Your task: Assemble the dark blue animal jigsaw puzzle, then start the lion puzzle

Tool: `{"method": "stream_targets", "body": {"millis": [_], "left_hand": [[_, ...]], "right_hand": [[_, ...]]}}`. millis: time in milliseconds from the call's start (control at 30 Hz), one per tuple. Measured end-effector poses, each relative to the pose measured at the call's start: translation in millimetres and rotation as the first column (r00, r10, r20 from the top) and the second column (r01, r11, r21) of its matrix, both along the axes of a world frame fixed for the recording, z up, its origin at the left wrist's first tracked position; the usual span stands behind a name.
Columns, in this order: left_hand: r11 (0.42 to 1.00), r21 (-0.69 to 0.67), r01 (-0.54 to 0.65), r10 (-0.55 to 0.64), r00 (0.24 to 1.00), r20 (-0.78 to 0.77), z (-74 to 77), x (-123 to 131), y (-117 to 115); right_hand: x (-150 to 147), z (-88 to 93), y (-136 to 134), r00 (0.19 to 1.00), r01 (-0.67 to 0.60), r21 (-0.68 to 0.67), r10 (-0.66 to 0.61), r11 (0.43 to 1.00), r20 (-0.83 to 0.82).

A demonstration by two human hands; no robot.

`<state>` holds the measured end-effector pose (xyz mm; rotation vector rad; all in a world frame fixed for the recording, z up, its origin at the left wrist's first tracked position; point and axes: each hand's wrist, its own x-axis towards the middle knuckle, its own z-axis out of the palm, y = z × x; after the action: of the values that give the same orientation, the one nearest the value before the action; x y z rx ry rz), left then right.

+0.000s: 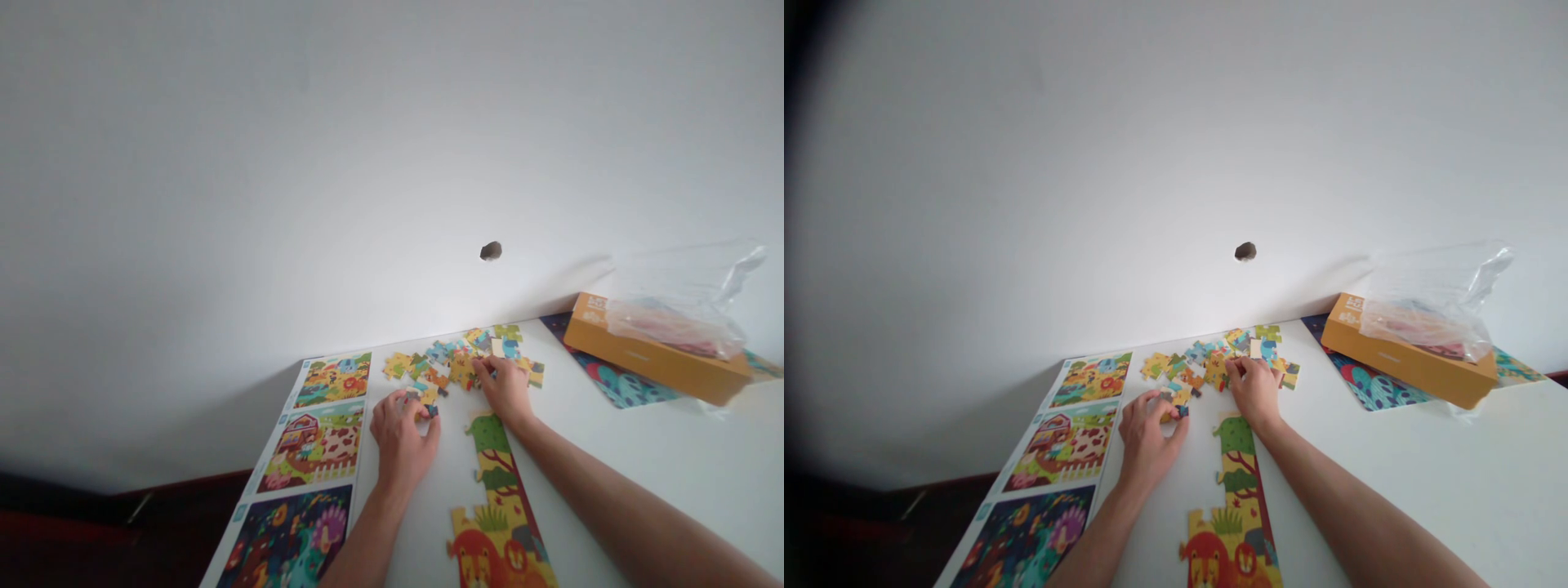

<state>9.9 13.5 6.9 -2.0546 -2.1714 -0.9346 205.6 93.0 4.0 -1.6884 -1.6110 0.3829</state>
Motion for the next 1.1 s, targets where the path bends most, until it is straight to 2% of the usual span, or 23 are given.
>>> {"method": "stream_targets", "body": {"millis": [700,933,1000,1100], "left_hand": [[0.999,-0.026,-0.035,0.035,0.999,-0.005,-1.2,-0.7,0.7],[0.999,-0.033,-0.041,0.04,0.999,-0.017,-0.8,0.0,-0.1],[0.999,-0.035,-0.04,0.039,0.999,-0.021,-0.6,0.0,0.0],[0.999,-0.034,-0.041,0.04,0.999,-0.033,-0.7,0.0,0.0]], "right_hand": [[-4.3,-1.1,-3.4,0.983,-0.054,-0.063,0.064,0.997,0.173],[-6.8,2.4,-8.7,0.965,-0.066,0.065,0.047,0.996,0.258],[-8.6,3.5,-10.8,0.95,-0.099,0.091,0.068,0.991,0.304],[-10.9,6.6,-14.6,0.923,-0.205,0.072,0.168,0.976,0.347]]}}
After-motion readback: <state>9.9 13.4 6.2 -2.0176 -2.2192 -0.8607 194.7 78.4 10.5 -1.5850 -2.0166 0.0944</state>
